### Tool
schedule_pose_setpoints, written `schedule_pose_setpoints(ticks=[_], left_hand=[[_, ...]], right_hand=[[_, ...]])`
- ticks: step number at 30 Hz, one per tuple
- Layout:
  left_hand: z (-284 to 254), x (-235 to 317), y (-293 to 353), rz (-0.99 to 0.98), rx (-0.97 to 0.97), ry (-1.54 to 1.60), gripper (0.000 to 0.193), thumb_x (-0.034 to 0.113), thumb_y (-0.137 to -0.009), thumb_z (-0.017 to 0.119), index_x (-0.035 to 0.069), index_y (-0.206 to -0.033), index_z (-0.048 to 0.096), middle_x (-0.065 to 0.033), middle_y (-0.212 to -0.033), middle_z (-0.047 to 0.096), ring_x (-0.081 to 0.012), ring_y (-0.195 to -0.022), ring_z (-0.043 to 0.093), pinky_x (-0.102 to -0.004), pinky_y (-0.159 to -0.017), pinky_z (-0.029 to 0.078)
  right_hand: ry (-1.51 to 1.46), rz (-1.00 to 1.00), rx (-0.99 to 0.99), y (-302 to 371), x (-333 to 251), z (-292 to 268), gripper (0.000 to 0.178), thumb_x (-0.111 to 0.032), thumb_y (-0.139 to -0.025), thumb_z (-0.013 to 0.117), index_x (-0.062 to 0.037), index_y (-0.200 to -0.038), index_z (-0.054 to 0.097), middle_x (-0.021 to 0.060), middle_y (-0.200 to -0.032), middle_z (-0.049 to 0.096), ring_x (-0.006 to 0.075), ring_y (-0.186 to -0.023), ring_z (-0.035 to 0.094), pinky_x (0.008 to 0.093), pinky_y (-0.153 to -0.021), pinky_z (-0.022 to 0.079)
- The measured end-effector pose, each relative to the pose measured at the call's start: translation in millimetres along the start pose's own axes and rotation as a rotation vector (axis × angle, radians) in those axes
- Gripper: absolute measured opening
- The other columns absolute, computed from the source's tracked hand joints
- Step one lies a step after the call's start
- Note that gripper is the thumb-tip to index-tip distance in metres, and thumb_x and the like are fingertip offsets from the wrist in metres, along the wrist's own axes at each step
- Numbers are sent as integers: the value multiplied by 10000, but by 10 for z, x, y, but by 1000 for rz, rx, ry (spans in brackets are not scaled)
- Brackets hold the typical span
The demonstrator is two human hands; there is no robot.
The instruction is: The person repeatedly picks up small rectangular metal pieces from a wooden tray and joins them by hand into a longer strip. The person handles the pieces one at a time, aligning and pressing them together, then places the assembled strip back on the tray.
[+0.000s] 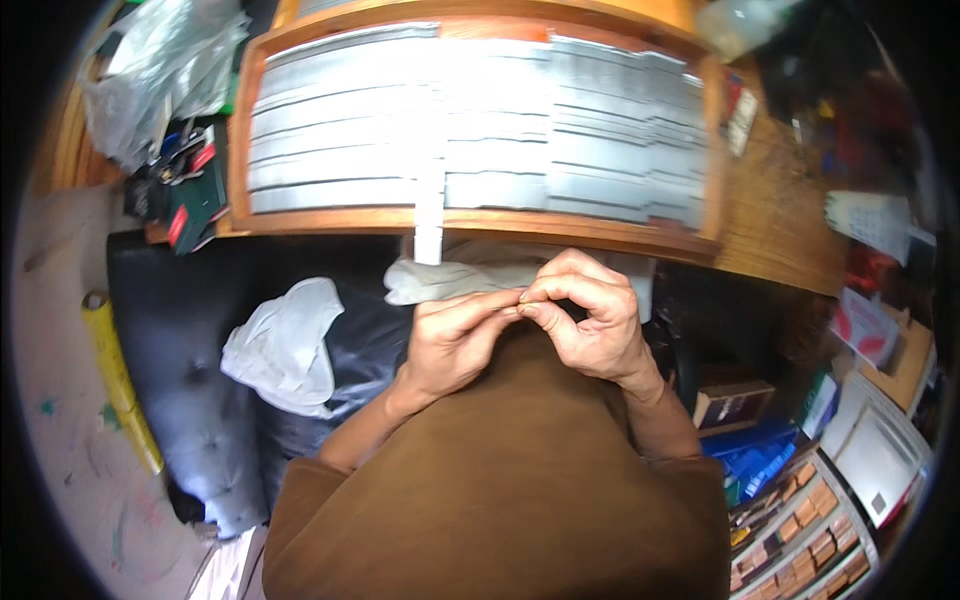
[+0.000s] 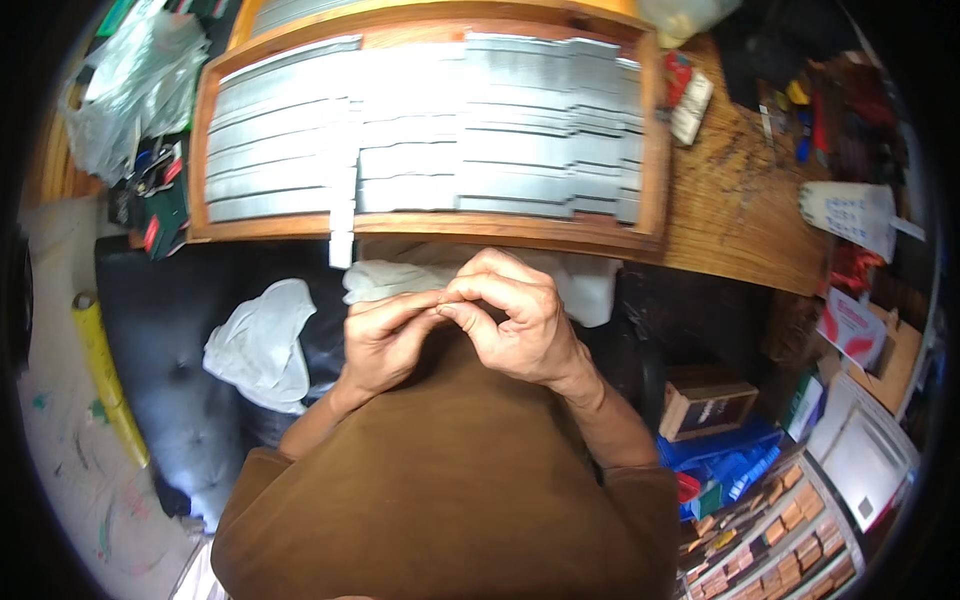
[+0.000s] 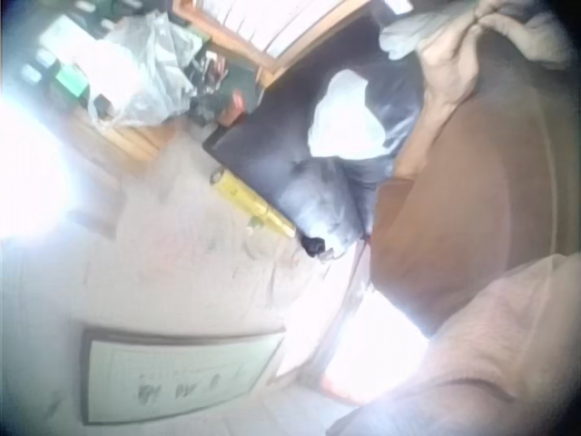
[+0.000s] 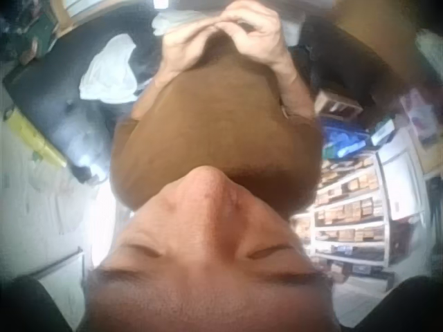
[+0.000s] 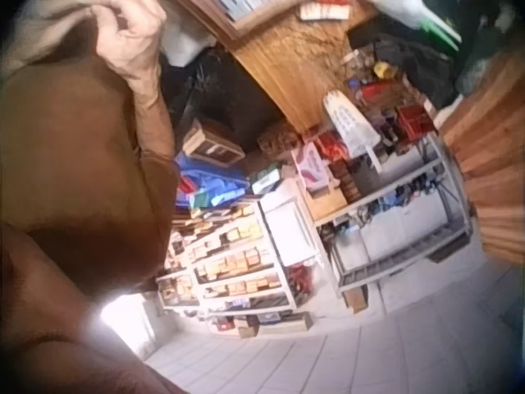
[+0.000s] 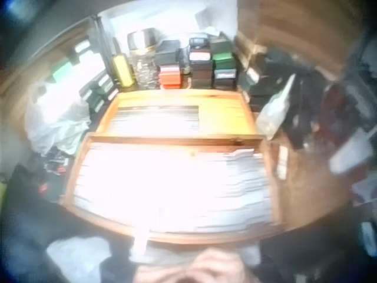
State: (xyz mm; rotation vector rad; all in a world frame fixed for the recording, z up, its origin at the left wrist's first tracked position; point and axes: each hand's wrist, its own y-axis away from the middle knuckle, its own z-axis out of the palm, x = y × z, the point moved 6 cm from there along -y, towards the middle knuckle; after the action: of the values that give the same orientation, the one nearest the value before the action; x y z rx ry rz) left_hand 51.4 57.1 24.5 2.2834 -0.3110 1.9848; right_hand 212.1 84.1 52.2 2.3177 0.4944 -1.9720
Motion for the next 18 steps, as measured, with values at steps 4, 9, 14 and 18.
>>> schedule_pose_setpoints(ticks=[4,9,14,18], left_hand=[[-91,-2,47,19,93,-34,176,-53,-885,722,-52,-1060,743,-164,-969,776,-222,-835,764,-292,-770,599],[61,47,-96,100,-36,-32,197,-68,-876,722,-48,-1071,735,-154,-964,776,-223,-836,763,-284,-764,596],[201,355,-263,244,-124,-56,310,-99,-817,737,-30,-1119,721,-156,-898,754,-265,-754,737,-313,-674,569],[369,471,-327,370,-243,-42,344,-109,-795,728,-42,-1132,696,-164,-940,750,-283,-784,744,-338,-685,596]], right_hand=[[128,3,126,115,-414,-791,122,103,-793,742,17,-871,706,88,-825,667,174,-747,649,267,-636,505],[310,126,691,359,-795,-2092,38,57,-906,653,35,-909,684,75,-854,657,128,-772,608,242,-706,496],[449,65,304,208,-876,-1496,97,94,-784,759,13,-819,719,74,-792,676,137,-743,641,272,-669,510],[222,74,33,133,-570,-689,173,69,-721,821,0,-857,739,91,-823,687,212,-738,660,303,-669,522]])
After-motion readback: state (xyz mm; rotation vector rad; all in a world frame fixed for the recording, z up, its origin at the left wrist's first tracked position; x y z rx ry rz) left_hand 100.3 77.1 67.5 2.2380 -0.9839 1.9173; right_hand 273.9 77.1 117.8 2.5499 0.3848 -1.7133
